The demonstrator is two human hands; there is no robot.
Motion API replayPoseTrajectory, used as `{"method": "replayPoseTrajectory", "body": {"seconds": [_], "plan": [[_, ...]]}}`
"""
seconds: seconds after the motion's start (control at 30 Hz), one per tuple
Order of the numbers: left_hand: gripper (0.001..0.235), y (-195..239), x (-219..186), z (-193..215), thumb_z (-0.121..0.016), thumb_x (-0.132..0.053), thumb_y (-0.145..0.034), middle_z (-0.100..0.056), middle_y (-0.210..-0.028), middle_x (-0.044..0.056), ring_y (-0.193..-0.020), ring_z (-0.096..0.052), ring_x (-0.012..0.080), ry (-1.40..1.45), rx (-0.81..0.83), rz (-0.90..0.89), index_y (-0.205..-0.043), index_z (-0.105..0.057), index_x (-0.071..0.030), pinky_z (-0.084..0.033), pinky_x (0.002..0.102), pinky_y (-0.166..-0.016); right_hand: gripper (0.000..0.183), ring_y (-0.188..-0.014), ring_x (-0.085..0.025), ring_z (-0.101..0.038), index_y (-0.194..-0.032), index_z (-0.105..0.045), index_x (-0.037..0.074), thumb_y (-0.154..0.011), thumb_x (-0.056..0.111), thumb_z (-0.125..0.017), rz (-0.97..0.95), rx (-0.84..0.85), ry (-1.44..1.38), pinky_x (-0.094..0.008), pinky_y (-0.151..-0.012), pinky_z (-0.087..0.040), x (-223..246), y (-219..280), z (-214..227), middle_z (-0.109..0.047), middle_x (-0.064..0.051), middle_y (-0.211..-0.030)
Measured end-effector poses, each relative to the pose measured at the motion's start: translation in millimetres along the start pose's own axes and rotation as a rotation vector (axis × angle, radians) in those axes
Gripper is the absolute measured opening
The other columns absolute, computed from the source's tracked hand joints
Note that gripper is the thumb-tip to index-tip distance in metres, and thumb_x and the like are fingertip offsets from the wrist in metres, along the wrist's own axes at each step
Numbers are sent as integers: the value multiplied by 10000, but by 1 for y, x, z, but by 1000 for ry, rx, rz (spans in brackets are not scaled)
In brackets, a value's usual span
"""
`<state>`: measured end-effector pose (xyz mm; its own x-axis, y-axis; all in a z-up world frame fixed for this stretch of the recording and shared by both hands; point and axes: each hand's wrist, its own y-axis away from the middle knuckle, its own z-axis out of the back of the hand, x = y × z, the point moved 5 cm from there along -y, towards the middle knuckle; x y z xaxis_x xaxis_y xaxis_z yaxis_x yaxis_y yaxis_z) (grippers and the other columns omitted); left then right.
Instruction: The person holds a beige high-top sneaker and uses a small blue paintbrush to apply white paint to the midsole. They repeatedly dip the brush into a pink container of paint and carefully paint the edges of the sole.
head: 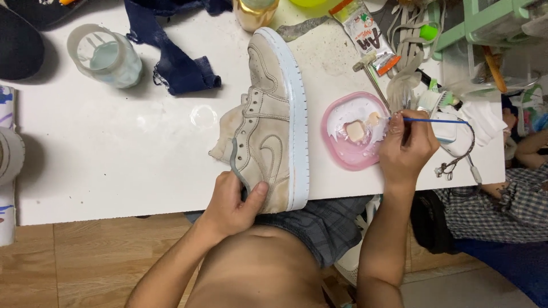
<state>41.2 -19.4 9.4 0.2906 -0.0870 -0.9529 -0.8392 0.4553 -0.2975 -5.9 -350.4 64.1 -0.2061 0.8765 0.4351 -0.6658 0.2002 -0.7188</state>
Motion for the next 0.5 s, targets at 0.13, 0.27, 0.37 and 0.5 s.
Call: {"method": "replayPoseTrajectory", "body": {"seconds": [0.13, 0.27, 0.37, 0.5], "plan": [[290, 2, -5, 0, -614, -267, -955, -569, -442, 73, -374, -565, 243, 9, -4, 11, -728, -519, -115, -445, 320, -378, 267, -646, -325, -586, -953, -622, -64, -1164, 99, -613, -8, -63, -75, -389, -636, -472, -3, 9, 2, -577, -183, -736], [347, 0, -16, -3, -606, -300, -958, -386, -641, -64, -577, -405, 102, -106, 53, 172, -753, -394, -116, -315, 287, -521, 293, -731, -250, -535, -1060, -475, -2, -1148, 258, -578, -243, -301, -236, -391, -721, -493, 21, 13, 3, -530, -166, -862], [270, -3, -20, -3, -631, -294, -931, -488, -674, -45, -603, -503, 122, -98, 53, 154, -829, -483, -92, -390, 287, -546, 246, -672, -223, -503, -1048, -462, 119, -1123, 312, -594, -296, -307, -608, -389, -733, -509, 61, 18, -5, -504, -103, -738], [296, -4, -22, -3, -648, -220, -912, -414, -620, -67, -553, -438, 102, -69, 60, 195, -763, -412, -121, -340, 278, -502, 239, -611, -242, -490, -966, -462, 81, -1109, 265, -515, -282, -116, -937, -403, -700, -505, 117, 15, -34, -503, -148, -675]]}}
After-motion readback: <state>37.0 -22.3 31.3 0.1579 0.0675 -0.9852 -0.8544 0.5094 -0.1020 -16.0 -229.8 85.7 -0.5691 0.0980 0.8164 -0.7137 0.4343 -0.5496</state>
